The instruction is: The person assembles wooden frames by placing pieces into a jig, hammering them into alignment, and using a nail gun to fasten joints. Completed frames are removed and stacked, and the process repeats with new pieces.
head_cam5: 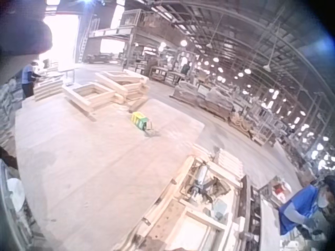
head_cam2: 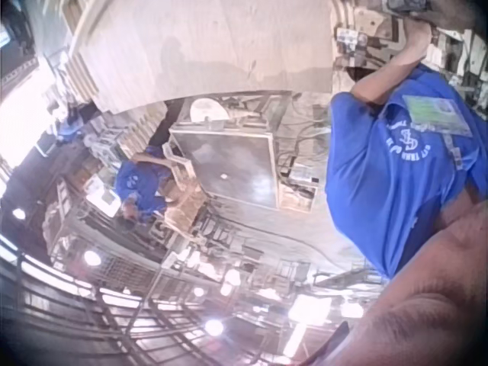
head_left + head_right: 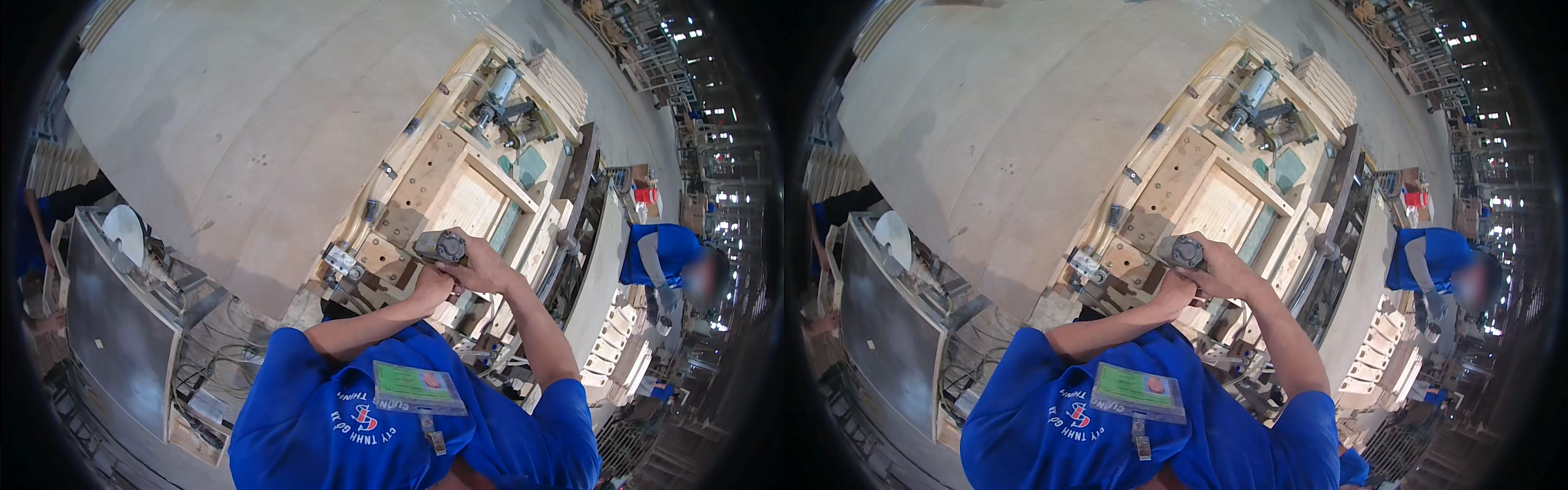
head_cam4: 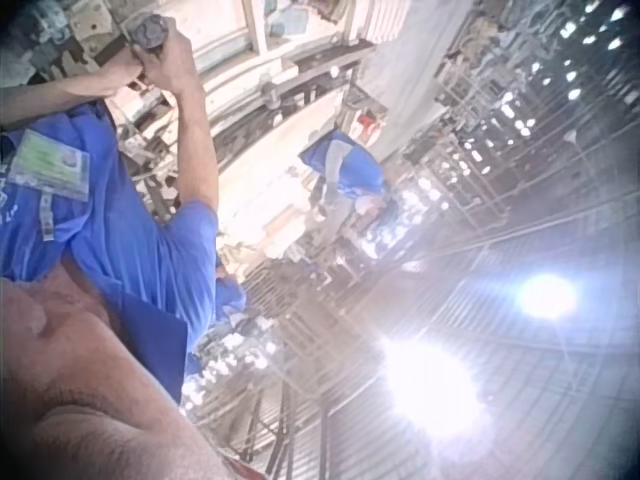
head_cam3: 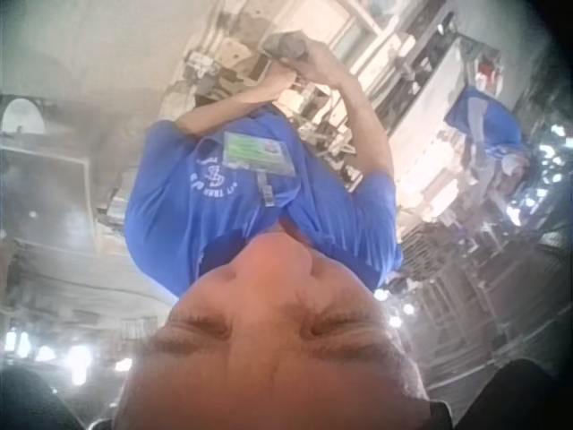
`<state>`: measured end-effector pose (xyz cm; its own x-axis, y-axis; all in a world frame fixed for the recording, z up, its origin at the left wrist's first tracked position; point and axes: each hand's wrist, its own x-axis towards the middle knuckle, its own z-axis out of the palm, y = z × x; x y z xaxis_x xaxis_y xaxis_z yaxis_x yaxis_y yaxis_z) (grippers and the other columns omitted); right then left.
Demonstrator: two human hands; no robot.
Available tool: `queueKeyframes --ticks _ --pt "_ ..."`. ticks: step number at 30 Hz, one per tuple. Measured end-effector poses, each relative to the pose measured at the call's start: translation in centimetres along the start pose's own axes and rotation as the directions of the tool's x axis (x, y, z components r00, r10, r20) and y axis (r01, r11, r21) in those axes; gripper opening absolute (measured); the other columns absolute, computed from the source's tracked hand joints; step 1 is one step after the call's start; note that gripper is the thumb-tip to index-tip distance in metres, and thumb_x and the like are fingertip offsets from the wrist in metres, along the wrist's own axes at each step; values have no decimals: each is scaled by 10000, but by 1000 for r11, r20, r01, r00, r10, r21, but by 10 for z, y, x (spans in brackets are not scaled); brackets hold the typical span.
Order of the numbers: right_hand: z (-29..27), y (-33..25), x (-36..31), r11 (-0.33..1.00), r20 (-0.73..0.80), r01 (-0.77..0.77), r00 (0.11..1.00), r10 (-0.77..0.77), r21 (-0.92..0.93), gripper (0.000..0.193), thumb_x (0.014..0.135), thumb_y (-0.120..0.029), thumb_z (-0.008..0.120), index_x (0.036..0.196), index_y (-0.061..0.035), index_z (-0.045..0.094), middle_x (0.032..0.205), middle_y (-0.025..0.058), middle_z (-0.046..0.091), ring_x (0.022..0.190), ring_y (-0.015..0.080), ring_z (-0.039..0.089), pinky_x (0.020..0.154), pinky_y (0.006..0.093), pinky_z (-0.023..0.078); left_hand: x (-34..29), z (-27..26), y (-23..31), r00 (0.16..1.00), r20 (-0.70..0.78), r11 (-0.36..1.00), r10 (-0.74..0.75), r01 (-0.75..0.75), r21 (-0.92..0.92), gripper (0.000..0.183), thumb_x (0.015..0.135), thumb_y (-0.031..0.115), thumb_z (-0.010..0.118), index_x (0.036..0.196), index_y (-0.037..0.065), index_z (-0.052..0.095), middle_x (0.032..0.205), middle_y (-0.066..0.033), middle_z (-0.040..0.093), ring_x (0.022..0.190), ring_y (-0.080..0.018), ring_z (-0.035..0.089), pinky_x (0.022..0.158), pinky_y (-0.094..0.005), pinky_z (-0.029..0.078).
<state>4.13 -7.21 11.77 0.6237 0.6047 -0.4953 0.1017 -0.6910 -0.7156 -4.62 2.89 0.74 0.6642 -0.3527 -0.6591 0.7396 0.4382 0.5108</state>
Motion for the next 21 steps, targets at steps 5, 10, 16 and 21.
queueKeyframes --ticks 5,10,16,21 --pt "-1 -2 5 998 14 -8 1000 9 -67 474 942 -118 769 1357 -60 548 1125 230 755 1093 414 738 939 456 565 0 0 -3 1000 -7 996 3 -4 -89 146 1091 149 540 1072 45 641 851 -46 665 654 -116 618 507 -307 488" --pt "1 -3 4 998 12 -13 1000 14 -56 464 944 -128 757 1346 -62 535 1087 230 754 1053 431 739 906 458 570 -1 -1 -1 999 -1 998 44 -44 -47 130 1065 152 573 1075 44 646 847 -41 663 655 -112 611 510 -305 473" --pt "0 -6 6 992 73 -81 993 89 -101 438 959 -175 736 1322 -57 520 1052 245 741 1041 452 727 887 457 564 -1 -5 -2 995 46 995 92 -89 -55 133 1008 135 635 1080 30 676 815 -29 654 660 -120 608 520 -297 456" --pt "7 -21 -31 991 -142 -104 983 114 78 448 964 -171 734 1343 -35 539 1071 208 750 990 379 757 869 447 577 -1 -24 -19 968 231 920 99 -178 349 242 1086 202 579 1114 9 724 930 -74 749 852 -175 722 673 -340 565"
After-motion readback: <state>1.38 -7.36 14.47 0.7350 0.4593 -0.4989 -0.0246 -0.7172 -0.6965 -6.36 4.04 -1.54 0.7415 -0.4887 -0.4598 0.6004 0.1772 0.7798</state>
